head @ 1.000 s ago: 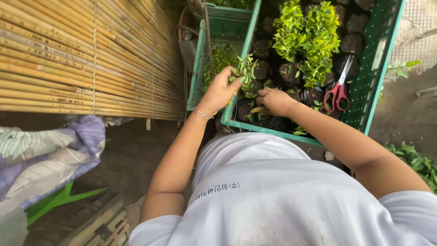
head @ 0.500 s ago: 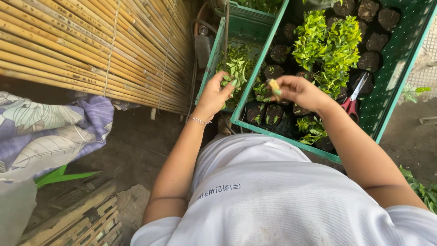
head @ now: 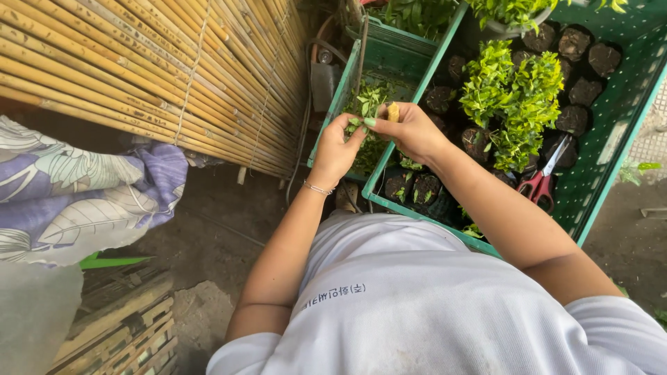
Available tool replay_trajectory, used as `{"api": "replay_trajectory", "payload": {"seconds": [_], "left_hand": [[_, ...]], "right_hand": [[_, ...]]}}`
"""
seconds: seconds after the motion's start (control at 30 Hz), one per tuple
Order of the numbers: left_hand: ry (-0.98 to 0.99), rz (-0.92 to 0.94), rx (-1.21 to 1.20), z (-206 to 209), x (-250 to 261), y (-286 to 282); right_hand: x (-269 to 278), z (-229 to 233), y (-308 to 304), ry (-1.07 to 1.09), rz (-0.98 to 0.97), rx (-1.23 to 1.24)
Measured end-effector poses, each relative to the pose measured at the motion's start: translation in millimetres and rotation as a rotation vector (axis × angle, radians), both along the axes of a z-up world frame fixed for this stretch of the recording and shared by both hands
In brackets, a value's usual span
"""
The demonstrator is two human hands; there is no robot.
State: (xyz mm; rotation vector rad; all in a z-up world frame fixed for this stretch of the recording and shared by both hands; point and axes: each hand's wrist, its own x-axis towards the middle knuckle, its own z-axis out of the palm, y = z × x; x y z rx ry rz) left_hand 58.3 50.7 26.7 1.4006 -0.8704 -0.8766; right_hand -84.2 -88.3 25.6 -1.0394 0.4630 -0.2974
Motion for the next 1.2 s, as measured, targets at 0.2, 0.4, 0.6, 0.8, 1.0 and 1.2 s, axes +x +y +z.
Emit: {"api": "replay_trajectory", "payload": {"seconds": [0.2,0.4,0.6,0.8,1.0,1.2], "left_hand": [[-0.208,0.084,0.089,-23,5,4],[0.077,0.191,0.151,-46,10,-1],[0.345,0.155,0.258,-38,14,20],[0.362,0.173,0.213,-45,24,33],[0.338,0.128,0.227,-18,24,15],[0.184,0.064,0.167,-23,14,1]], "right_hand": [[27,-30,-7,0.07,-0.043,0.027],[51,-33,-14,0.167,0.024,0.098],[63,-43,-72,0.244,-0.311,0.209],[45,-8,-88,0.542,-0.044,-0.727],[31,3,-62,0.514,0.075,-1.021],[25,29,-32,0.208,0.04,-0.197]]}}
